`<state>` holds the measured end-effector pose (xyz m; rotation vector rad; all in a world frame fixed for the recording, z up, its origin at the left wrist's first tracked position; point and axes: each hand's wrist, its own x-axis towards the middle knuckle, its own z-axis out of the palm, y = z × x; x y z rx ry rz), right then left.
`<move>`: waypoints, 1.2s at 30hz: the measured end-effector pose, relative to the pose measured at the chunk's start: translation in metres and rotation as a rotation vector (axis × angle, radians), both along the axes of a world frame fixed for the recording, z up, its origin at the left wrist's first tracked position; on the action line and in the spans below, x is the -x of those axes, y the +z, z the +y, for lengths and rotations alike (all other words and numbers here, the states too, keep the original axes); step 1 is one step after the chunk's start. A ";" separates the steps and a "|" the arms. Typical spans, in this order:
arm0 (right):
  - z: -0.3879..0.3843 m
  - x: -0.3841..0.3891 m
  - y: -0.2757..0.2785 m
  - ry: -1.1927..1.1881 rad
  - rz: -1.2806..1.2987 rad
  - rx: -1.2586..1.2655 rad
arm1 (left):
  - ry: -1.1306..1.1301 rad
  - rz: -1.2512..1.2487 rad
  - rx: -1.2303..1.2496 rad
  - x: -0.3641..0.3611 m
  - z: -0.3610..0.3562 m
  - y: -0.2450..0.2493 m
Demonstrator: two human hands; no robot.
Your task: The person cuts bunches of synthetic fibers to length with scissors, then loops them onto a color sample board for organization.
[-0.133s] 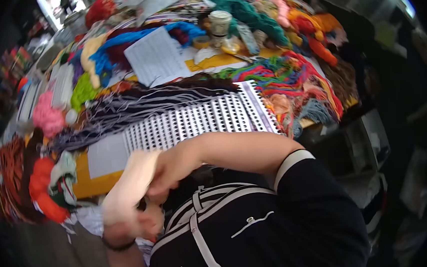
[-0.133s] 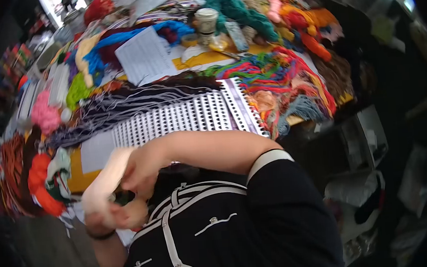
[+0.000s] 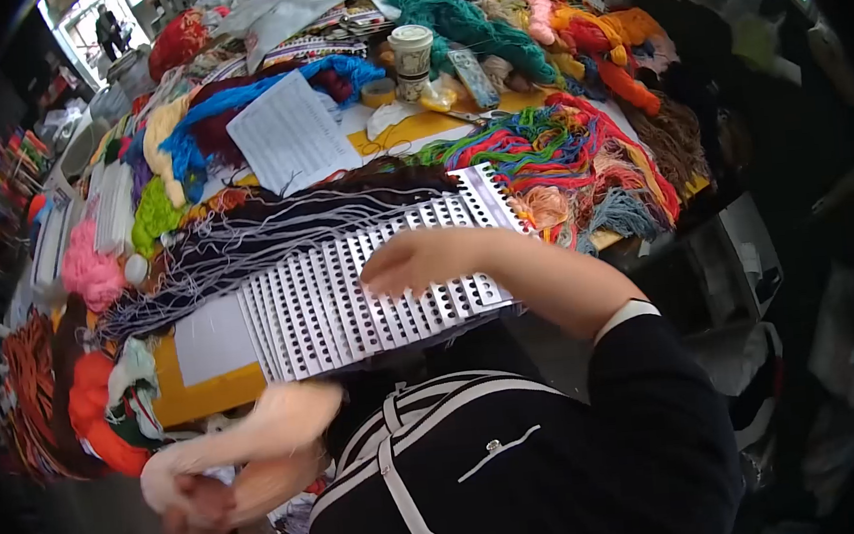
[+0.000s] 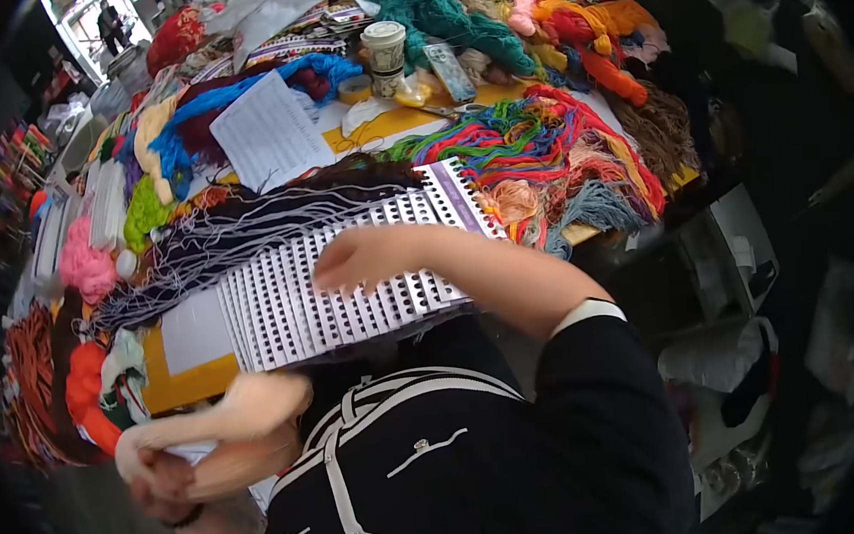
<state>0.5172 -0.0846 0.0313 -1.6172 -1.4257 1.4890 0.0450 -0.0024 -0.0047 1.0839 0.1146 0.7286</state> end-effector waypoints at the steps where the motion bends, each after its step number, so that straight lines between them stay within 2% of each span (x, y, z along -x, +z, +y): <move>1: 0.005 -0.037 -0.027 -0.164 0.007 -0.103 | 0.088 0.011 -0.051 0.005 0.001 0.028; 2: 0.013 -0.072 -0.043 -0.355 -0.111 -0.261 | 0.178 0.028 -0.099 0.014 0.002 0.054; 3: 0.015 -0.111 -0.053 -0.523 -0.409 -0.317 | 0.186 0.020 -0.128 0.021 0.003 0.064; 4: 0.021 -0.162 -0.090 -0.707 -0.562 -0.472 | 0.275 0.025 -0.098 0.036 0.001 0.067; 5: 0.016 -0.184 -0.080 -0.772 -0.725 -0.384 | 0.368 0.031 -0.066 0.050 -0.002 0.070; 6: 0.013 -0.208 -0.082 -0.797 -0.856 -0.469 | 0.373 0.006 -0.066 0.053 -0.004 0.075; 7: 0.016 -0.226 -0.082 -0.855 -0.870 -0.338 | 0.380 -0.022 -0.066 0.054 -0.009 0.078; 9: 0.021 -0.259 -0.096 -0.793 -1.065 -0.440 | 0.440 -0.042 -0.036 0.052 -0.019 0.074; 10: 0.024 -0.273 -0.104 -0.774 -1.069 -0.445 | 0.480 -0.031 -0.041 0.050 -0.024 0.072; 12: 0.030 -0.290 -0.111 -0.689 -1.206 -0.335 | 0.539 -0.005 -0.021 0.048 -0.032 0.064; 15: 0.032 -0.305 -0.124 -0.604 -1.298 -0.257 | 0.698 0.060 0.054 0.051 -0.041 0.050; 16: 0.031 -0.306 -0.127 -0.602 -1.292 -0.248 | 0.652 0.100 -0.001 0.064 -0.037 0.043; 17: 0.028 -0.304 -0.119 -0.564 -1.257 -0.169 | 0.645 0.109 0.001 0.064 -0.040 0.042; 20: 0.018 -0.290 -0.091 -0.546 -1.202 -0.025 | 0.847 0.168 0.051 0.061 -0.040 0.040; 22: 0.009 -0.293 -0.092 -0.565 -1.183 0.040 | 0.874 0.195 0.046 0.012 -0.039 0.064; 24: 0.003 -0.301 -0.101 -0.377 -1.253 0.084 | 0.967 0.237 0.042 -0.024 -0.039 0.077; 27: 0.011 -0.299 -0.107 -0.458 -1.239 0.219 | 0.843 0.191 0.097 -0.020 -0.027 0.071; 28: 0.011 -0.296 -0.107 -0.458 -1.235 0.205 | 0.851 0.189 0.088 -0.005 -0.021 0.061; 30: 0.019 -0.288 -0.107 -0.625 -1.320 0.021 | 0.730 0.023 0.253 0.026 -0.015 0.040; 31: 0.024 -0.299 -0.124 -0.619 -1.304 -0.023 | 0.848 0.060 0.268 0.035 -0.015 0.033; 33: 0.029 -0.311 -0.140 -0.570 -1.352 -0.121 | 0.886 0.035 0.342 0.008 -0.022 0.043; 35: 0.038 -0.331 -0.151 -0.525 -1.201 -0.020 | 0.975 0.096 0.287 0.001 -0.024 0.044; 36: 0.039 -0.340 -0.154 -0.457 -1.208 -0.024 | 0.992 0.086 0.289 -0.002 -0.024 0.044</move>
